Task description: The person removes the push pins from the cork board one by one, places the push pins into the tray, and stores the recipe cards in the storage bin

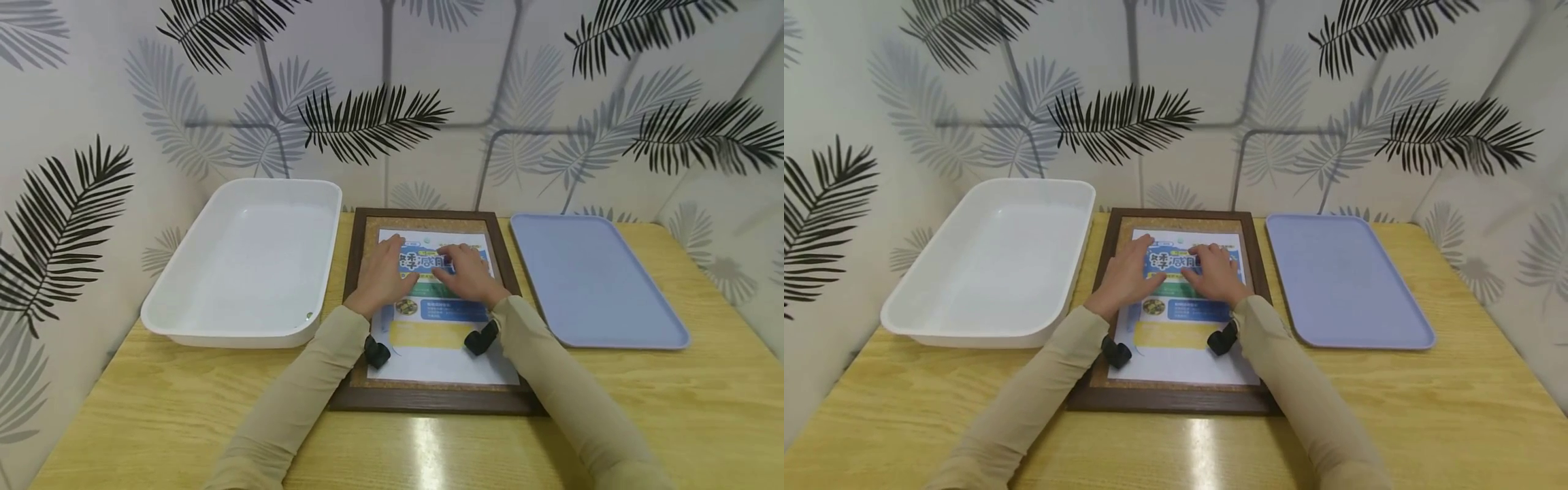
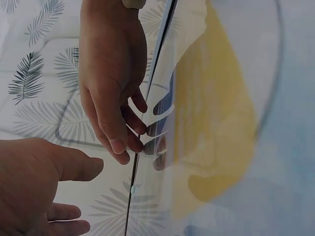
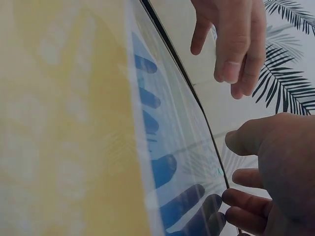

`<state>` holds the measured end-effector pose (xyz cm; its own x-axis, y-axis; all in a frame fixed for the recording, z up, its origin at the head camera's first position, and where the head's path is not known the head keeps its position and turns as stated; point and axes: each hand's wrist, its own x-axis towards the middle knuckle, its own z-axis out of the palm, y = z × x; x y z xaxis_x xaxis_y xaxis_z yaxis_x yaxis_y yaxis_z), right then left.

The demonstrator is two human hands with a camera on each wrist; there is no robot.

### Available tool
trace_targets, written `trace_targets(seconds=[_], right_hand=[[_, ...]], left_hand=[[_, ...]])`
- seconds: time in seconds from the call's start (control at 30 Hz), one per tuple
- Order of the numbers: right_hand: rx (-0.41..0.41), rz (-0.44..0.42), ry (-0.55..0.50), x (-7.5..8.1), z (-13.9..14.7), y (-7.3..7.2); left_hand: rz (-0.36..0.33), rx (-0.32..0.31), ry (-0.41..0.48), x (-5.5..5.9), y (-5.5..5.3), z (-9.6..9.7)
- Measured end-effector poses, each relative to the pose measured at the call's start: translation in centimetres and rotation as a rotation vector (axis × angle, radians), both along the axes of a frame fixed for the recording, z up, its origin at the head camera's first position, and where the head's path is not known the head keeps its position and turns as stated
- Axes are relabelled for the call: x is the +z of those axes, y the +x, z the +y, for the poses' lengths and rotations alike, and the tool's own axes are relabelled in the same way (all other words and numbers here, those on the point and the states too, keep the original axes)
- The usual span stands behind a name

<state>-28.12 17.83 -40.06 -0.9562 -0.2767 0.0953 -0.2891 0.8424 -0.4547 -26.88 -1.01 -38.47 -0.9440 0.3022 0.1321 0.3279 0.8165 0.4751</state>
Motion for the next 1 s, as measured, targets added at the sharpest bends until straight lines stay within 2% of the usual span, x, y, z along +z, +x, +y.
trace_targets(seconds=[0.17,0.4,0.53,0.67,0.8,1.0], right_hand=[[-0.018,0.003,-0.012,-0.1,-0.4,-0.9],[-0.028,0.017,-0.019,-0.4,-0.9,-2.4],[-0.028,0.021,-0.029,-0.6,-1.3,-2.9],[-0.056,-0.02,-0.036,-0.8,-1.5,-3.1],[-0.086,-0.034,-0.053,-0.8,-1.5,-3.5],[-0.088,-0.023,-0.091,-0.6,-1.7,-4.3]], left_hand=[[0.003,0.005,-0.035,-0.1,-0.4,0.4],[-0.058,0.019,0.001,-0.3,-1.4,1.1],[-0.052,0.043,-0.009,-0.8,-2.1,1.1],[-0.069,0.06,-0.028,-1.3,-2.6,1.1],[-0.084,0.041,-0.01,-1.6,-3.0,1.2],[-0.106,0.024,-0.004,-1.5,-3.5,1.4]])
